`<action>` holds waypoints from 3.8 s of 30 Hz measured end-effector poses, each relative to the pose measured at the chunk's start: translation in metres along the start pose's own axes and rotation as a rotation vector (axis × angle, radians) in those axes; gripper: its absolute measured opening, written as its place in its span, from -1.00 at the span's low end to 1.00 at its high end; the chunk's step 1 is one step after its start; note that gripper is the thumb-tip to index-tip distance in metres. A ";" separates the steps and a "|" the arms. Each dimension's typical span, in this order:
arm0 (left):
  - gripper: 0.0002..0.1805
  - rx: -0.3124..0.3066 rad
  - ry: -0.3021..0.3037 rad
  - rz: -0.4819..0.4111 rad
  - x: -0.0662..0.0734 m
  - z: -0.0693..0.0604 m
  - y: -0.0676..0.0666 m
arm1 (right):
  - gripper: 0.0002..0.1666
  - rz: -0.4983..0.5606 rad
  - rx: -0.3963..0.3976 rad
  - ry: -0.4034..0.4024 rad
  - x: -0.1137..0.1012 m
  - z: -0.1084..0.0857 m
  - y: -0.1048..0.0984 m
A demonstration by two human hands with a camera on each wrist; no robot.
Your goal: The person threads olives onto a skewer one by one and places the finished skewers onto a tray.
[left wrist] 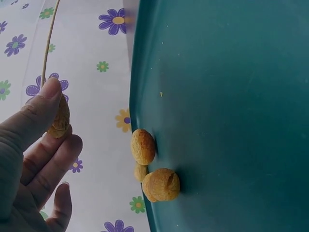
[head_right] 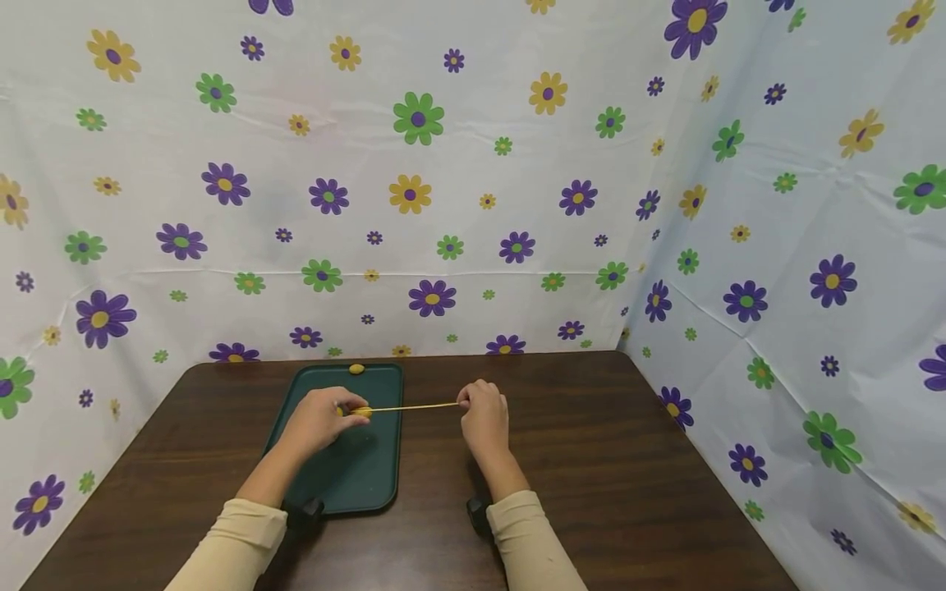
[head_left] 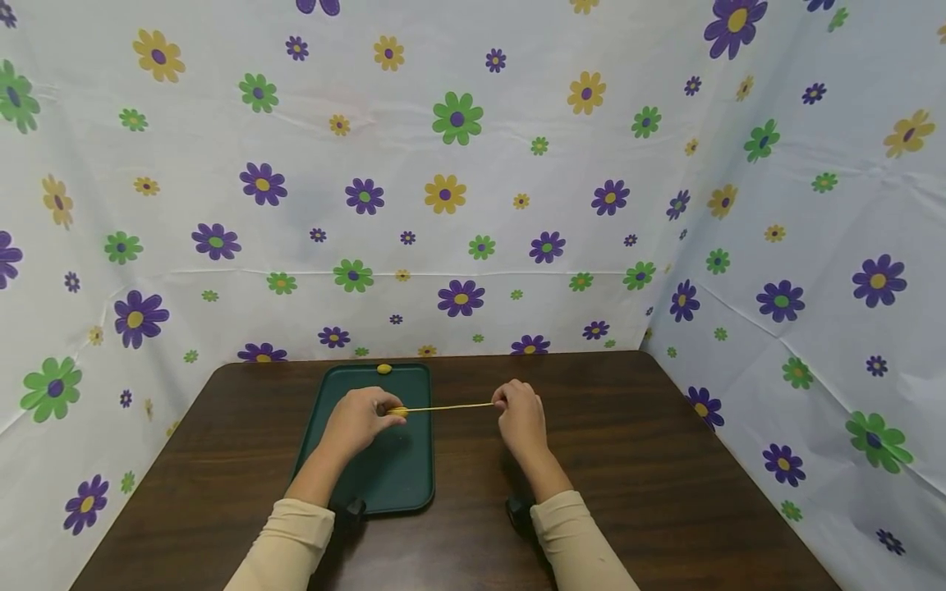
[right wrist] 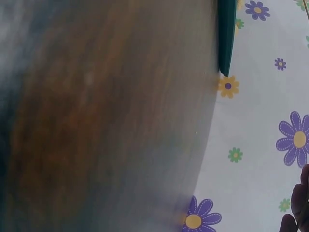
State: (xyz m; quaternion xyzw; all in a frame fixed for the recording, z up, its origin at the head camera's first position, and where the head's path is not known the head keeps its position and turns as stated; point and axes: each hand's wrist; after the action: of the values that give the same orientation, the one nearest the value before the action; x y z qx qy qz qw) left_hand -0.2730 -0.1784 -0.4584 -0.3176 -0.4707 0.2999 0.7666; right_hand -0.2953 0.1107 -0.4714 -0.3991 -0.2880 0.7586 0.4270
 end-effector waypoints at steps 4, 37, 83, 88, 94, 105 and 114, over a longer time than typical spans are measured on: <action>-0.79 0.004 0.003 0.008 0.000 0.000 -0.001 | -0.76 -0.005 0.023 -0.014 -0.002 -0.001 0.000; -0.79 -0.012 -0.006 0.020 0.007 -0.001 0.001 | -0.76 0.032 -0.007 -0.020 -0.005 -0.004 0.002; -0.81 -0.007 0.025 0.010 0.007 -0.001 0.005 | -0.72 0.018 -0.014 -0.027 -0.012 -0.005 0.000; -0.81 -0.001 0.038 0.015 0.009 0.000 0.004 | -0.75 0.028 -0.030 -0.027 -0.012 -0.005 0.000; -0.82 -0.003 0.036 0.013 0.010 0.001 0.004 | -0.73 0.042 -0.008 -0.030 -0.013 -0.006 0.000; -0.82 -0.023 0.015 0.001 0.010 0.001 0.004 | -0.72 0.049 -0.008 -0.028 -0.015 -0.005 0.003; -0.83 -0.033 0.016 0.006 0.013 0.002 0.003 | -0.68 0.036 0.006 -0.033 -0.016 -0.005 0.005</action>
State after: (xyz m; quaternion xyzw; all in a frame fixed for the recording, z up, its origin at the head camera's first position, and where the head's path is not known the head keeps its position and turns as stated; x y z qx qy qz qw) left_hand -0.2706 -0.1664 -0.4534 -0.3341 -0.4685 0.2919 0.7640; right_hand -0.2884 0.0947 -0.4719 -0.3904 -0.2856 0.7736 0.4094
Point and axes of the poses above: each hand's wrist, its own z-axis towards the middle knuckle, its own y-axis out of the palm, x = y × z, and after that the axes turned 5 degrees about -z, right-handed
